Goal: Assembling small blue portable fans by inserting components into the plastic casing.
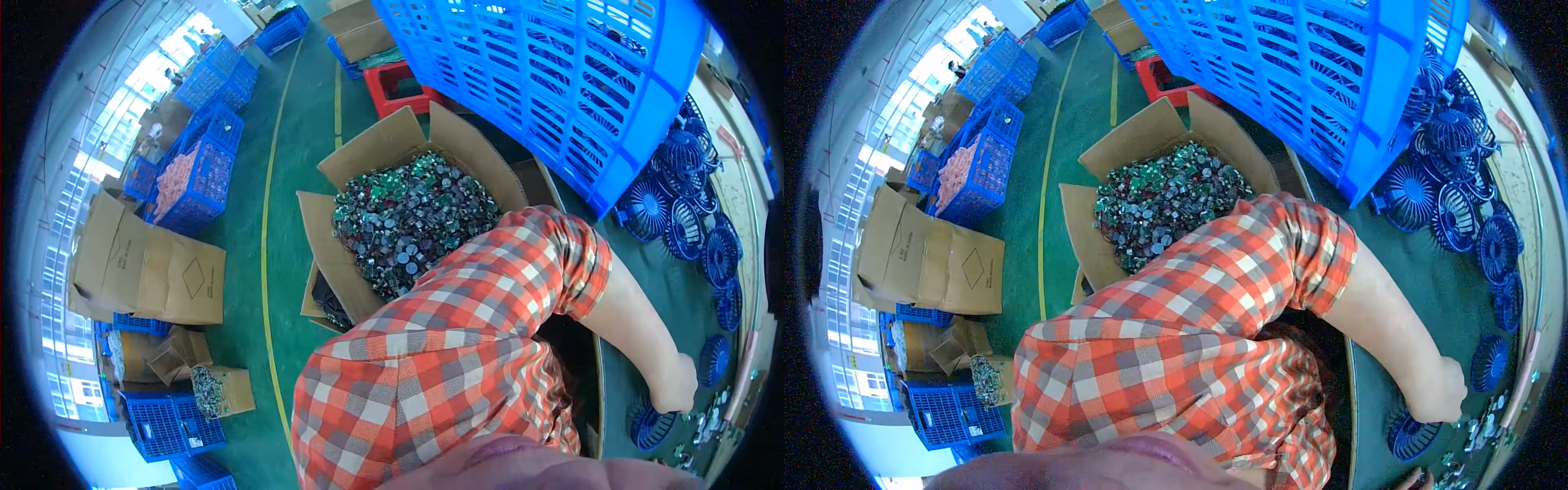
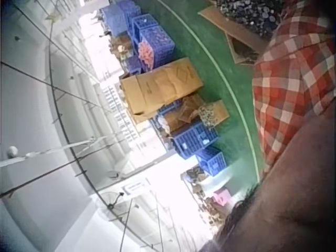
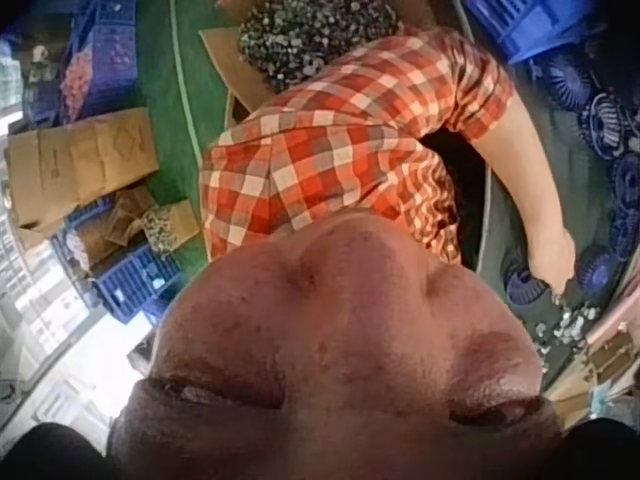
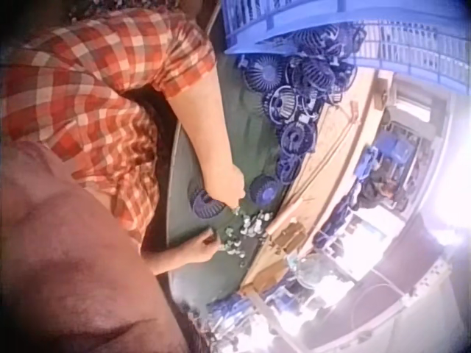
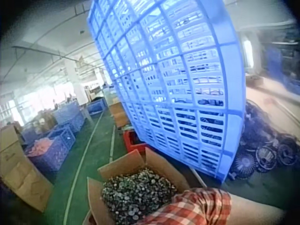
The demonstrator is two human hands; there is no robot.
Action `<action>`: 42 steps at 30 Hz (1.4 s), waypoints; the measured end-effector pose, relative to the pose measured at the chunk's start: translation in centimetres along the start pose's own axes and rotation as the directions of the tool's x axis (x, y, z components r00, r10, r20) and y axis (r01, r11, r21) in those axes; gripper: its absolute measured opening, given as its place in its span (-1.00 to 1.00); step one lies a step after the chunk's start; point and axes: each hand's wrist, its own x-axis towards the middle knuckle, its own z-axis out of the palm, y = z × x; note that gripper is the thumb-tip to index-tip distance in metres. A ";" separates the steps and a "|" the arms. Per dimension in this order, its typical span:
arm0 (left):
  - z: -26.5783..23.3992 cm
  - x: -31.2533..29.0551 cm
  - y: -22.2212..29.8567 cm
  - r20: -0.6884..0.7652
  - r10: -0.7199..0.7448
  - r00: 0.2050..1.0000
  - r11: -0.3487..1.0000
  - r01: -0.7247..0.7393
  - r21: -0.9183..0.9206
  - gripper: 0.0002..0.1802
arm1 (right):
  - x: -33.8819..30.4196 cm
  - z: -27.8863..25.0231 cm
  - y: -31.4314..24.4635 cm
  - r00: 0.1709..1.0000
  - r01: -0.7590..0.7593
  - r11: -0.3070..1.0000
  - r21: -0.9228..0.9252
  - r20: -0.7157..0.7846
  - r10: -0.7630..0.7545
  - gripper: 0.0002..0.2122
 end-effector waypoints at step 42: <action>-3.1 -3.4 -0.2 0.253 -0.057 0.966 0.682 0.222 -0.696 -0.80 | -0.3 -3.4 -8.8 0.880 0.447 0.876 0.179 0.086 -0.467 -0.75</action>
